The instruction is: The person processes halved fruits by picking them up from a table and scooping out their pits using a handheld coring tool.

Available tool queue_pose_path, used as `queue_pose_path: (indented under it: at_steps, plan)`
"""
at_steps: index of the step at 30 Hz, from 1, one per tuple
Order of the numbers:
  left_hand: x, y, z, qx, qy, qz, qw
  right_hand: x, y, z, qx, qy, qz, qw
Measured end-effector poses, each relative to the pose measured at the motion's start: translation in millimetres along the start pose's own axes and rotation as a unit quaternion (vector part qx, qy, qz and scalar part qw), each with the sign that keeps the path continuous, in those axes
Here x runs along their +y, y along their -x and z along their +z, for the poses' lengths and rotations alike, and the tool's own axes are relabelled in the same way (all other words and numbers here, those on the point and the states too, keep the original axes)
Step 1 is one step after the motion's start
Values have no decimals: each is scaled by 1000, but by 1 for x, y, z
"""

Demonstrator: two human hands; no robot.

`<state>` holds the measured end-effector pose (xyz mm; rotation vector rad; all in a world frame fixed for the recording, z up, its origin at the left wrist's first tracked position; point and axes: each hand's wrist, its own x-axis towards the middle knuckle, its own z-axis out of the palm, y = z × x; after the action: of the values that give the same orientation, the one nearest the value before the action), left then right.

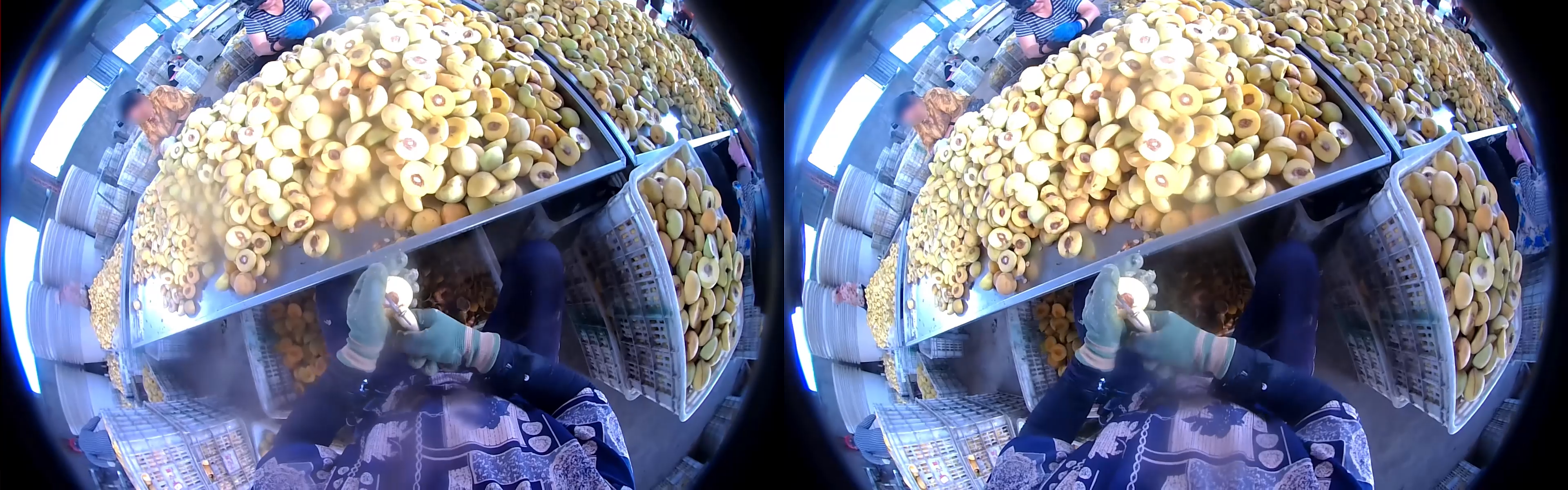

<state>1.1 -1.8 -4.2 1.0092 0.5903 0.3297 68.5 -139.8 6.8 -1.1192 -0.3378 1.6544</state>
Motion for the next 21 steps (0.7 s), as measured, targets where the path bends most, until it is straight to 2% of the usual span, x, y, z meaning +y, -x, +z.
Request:
queue_pose_path:
  at_steps: [1, 4, 5, 6, 8, 10, 11, 14, 17, 20, 21]
  plan:
    - [-3, 1, 0, -4, -45, 23, 999, 2, 0, -2, -25, -42, 0, 999]
    - [-5, 4, 6, 3, -60, 58, 997, 2, 2, -6, -108, -179, 8, 978]
    - [0, 7, 10, -5, 8, 40, 999, -1, 6, -6, -136, -236, 17, 962]
    - [4, 9, 13, -10, 16, 35, 999, -4, 8, -7, -163, -291, 24, 942]
    - [10, 10, 19, -20, 31, 26, 999, 15, -6, -13, -278, -376, 9, 884]
    - [11, 13, 25, 8, 36, 20, 999, 26, -17, -15, -379, -448, 3, 810]
    - [11, 13, 28, 21, 39, 18, 999, 28, -18, -17, -376, -445, -3, 813]
    - [0, 5, 12, -19, -7, 4, 1000, 29, -17, -15, -368, -442, -17, 818]
    - [5, 7, 21, -8, 11, 20, 1000, 32, -21, -7, -409, -509, -40, 756]
    - [7, 8, 37, 36, 95, 47, 994, 33, -24, -4, -453, -528, -65, 715]
    - [4, 6, 34, 34, 74, 58, 995, 33, -23, -4, -447, -525, -60, 722]
